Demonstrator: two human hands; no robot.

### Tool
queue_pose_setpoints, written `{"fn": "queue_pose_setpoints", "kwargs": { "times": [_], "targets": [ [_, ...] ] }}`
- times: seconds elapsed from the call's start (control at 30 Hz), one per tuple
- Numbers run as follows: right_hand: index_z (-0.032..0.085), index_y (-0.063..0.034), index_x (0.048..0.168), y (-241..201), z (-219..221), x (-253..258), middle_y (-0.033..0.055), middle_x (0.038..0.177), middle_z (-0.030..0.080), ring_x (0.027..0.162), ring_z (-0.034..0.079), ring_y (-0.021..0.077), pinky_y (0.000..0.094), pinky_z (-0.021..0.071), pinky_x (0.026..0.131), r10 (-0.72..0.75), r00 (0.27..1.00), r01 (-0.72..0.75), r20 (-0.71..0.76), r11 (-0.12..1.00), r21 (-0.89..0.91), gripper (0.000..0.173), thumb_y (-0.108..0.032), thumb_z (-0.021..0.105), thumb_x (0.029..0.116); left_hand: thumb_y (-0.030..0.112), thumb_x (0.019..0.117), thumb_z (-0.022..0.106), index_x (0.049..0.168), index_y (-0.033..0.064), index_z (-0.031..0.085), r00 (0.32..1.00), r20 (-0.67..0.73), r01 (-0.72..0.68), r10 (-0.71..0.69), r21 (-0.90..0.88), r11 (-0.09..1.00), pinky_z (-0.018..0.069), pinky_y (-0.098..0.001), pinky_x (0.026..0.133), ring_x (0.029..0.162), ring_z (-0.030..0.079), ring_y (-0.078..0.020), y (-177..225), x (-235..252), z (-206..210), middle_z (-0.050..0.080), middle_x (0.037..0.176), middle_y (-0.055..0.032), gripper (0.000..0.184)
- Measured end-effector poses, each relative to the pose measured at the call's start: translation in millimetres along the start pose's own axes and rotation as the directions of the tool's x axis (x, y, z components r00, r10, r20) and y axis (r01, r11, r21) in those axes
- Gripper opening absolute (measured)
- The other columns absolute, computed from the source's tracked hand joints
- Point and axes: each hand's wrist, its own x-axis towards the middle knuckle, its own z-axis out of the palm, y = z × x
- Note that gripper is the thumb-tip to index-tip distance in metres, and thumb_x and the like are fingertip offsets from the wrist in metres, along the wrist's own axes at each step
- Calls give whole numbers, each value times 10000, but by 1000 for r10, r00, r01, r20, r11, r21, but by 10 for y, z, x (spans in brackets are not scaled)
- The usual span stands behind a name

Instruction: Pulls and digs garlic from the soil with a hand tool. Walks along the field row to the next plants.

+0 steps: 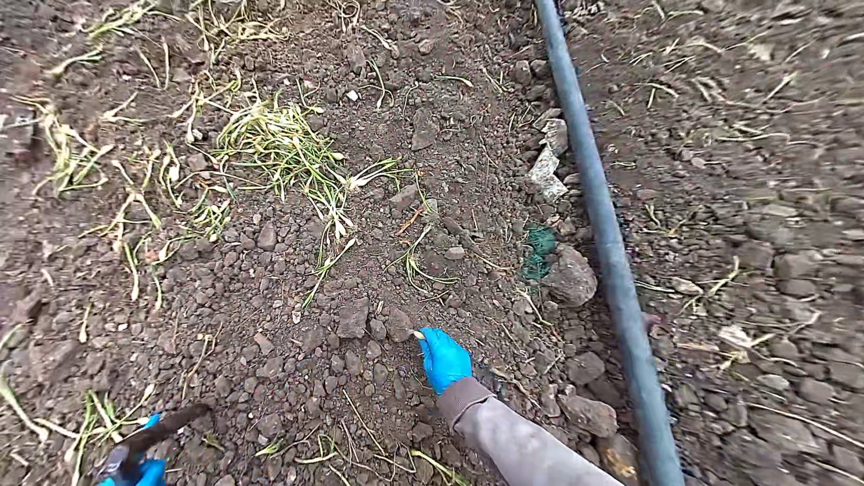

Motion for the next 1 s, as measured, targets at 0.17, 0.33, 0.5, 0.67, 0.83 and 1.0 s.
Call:
{"fn": "queue_pose_setpoints", "kwargs": {
  "times": [0.17, 0.33, 0.5, 0.67, 0.83, 1.0],
  "targets": [
    [632, -231, 1409, -1394, -169, 971, 109, 1344, 670, 1140, 695, 326, 571, 562, 912, -201, 967, 198, 153, 979, 40, 373, -312, 438, 1100, 67, 832, 638, 1075, -19, 575, 993, -55, 106, -102, 73, 992, 431, -276, 457, 451, 441, -49, 225, -73, 76, 474, 588, 73, 265],
    [520, -246, 1513, -1839, -42, 1826, 177, 1382, 645, 1166, 672, 431, 667, 523, 927, -56, 972, 81, 229, 992, -98, 440, -383, 381, 1119, 112, 775, 669, 933, 45, 667, 997, 13, 72, -75, 157, 985, 416, -292, 468, 460, 452, -75, 419, 71, 193, 501, 588, 48, 172],
    [677, -95, 1284, -1826, -137, 1709, 243, 1256, 694, 1173, 659, 469, 697, 499, 920, -181, 959, 225, 217, 953, -203, 353, -317, 481, 1093, 127, 839, 683, 1084, 19, 690, 981, 67, 162, -184, 248, 955, 516, -384, 710, 712, 588, -149, 559, 166, 174, 630, 825, -53, 269],
    [687, -115, 1329, -2218, -369, 1475, 205, 1378, 639, 1168, 657, 465, 710, 509, 897, -372, 900, 425, 226, 865, -267, 333, -162, 553, 1028, 171, 861, 672, 1501, 158, 536, 967, 167, 156, -194, 214, 964, 499, -476, 1056, 1197, 649, -225, 525, 170, 191, 675, 1309, -121, 654],
    [531, -190, 1520, -3556, -864, 997, 229, 1368, 651, 1151, 663, 500, 737, 489, 907, -587, 795, 605, 151, 752, -262, 444, -170, 504, 1077, 233, 887, 640, 1570, 246, 449, 943, 291, 68, -160, 303, 951, 479, -576, 1066, 1274, 613, -305, 719, 228, -11, 646, 1367, -142, 710],
    [693, -117, 1296, -4500, -1055, 570, 239, 1247, 695, 1107, 668, 507, 745, 491, 858, -707, 706, 700, 42, 688, -191, 275, -174, 559, 1062, 189, 942, 687, 1217, 24, 692, 855, 519, -255, 15, 394, 883, 516, -623, 902, 1045, 673, -376, 1847, 359, -981, 700, 1101, -225, 321]
  ]
}}
